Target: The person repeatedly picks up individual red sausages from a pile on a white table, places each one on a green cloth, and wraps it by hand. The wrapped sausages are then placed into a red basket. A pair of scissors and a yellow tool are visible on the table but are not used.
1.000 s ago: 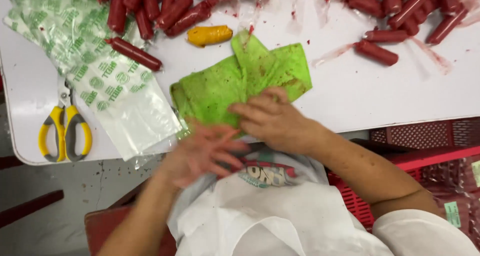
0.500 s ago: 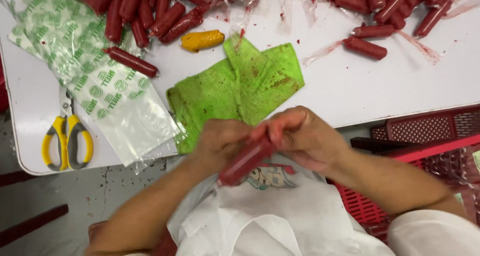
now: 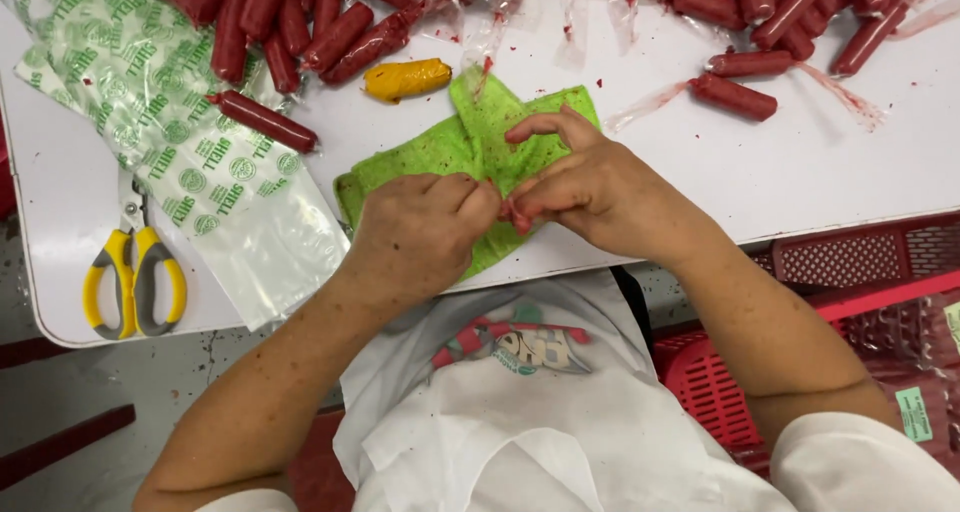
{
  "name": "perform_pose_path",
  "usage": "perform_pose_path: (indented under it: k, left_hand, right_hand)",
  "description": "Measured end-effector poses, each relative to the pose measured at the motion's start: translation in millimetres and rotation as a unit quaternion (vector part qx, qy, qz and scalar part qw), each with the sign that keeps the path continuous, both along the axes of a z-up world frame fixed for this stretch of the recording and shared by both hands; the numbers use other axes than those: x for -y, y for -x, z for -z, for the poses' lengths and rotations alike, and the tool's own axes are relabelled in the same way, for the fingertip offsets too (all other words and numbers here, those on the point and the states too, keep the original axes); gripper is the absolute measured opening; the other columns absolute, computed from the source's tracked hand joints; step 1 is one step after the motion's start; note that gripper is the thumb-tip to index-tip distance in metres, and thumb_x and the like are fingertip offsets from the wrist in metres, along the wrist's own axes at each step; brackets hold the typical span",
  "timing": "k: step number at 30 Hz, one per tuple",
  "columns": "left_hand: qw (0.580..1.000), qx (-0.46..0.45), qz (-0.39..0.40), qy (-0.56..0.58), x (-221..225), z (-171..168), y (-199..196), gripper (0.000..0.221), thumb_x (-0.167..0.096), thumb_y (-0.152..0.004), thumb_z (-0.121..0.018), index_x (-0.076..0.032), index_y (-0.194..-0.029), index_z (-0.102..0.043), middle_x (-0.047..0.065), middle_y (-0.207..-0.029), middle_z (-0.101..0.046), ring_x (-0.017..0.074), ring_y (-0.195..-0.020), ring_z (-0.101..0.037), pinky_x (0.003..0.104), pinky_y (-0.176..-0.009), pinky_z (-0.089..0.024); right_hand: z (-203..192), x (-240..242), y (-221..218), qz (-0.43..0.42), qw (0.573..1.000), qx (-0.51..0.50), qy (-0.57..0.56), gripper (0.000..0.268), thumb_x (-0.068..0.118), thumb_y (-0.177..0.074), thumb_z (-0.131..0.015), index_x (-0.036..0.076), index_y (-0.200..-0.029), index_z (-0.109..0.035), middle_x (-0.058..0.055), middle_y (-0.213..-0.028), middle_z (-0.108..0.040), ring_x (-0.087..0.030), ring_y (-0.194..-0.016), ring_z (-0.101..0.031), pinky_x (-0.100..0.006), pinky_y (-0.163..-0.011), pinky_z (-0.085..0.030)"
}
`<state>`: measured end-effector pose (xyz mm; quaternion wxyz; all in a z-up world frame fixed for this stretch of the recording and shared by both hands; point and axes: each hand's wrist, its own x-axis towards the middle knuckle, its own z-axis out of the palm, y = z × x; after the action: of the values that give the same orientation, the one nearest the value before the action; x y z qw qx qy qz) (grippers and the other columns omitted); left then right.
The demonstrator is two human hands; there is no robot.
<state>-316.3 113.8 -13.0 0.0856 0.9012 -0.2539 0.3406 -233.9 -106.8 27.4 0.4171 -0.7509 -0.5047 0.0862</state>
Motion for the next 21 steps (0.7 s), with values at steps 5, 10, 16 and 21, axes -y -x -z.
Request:
perform_pose_path:
  k: [5, 10, 16, 21]
  left_hand:
    - [0.925, -0.259, 0.197, 0.197, 1.0, -33.3, -25.5, 0.034, -0.041, -0.095, -0.056, -0.008, -0.103, -0.06, 0.009, -0.083, -0.055, 0.0273, -0.075, -0.062, 0.035, -0.062, -0.055]
    - [0.947, -0.215, 0.151, 0.183, 19.7, 25.8, -22.5, 0.039, -0.044, -0.094, -0.064, -0.007, -0.096, -0.053, 0.014, -0.097, -0.053, 0.0394, -0.09, -0.062, 0.047, -0.074, -0.055]
    - [0.946, -0.174, -0.059, 0.267, 57.5, 57.4, 15.9, 0.057, -0.044, -0.091, -0.071, -0.011, -0.136, -0.059, 0.016, -0.12, -0.059, 0.0335, -0.106, -0.066, 0.04, -0.084, -0.057]
    - [0.838, -0.16, 0.048, 0.519, 54.1, 39.8, -36.1, 0.014, -0.019, -0.097, -0.069, -0.015, -0.107, -0.078, 0.006, -0.093, -0.05, 0.0174, -0.08, -0.06, 0.027, -0.074, -0.053]
  right_hand:
    - [19.8, -2.2, -21.2, -0.05, 0.996, -0.056, -0.039, 0.013, 0.003, -0.087, -0.074, 0.014, -0.089, -0.079, -0.005, -0.087, -0.075, -0.038, -0.126, -0.048, -0.053, -0.115, -0.03]
    - [40.0, -0.8, -19.1, -0.032, 0.991, -0.12, -0.053, 0.016, 0.001, -0.088, -0.071, 0.007, -0.101, -0.078, -0.013, -0.089, -0.074, -0.043, -0.128, -0.045, -0.06, -0.117, -0.028]
    - [101.4, -34.0, 15.3, 0.243, 0.877, -0.268, -0.316, 0.013, -0.001, -0.085, -0.079, -0.005, -0.097, -0.075, -0.019, -0.097, -0.075, -0.03, -0.105, -0.068, -0.046, -0.104, -0.051]
    - [118.1, -38.1, 14.4, 0.276, 0.859, -0.28, -0.329, 0.043, -0.002, -0.09, -0.074, 0.008, -0.117, -0.042, -0.012, -0.102, -0.073, -0.012, -0.09, -0.066, -0.028, -0.088, -0.057]
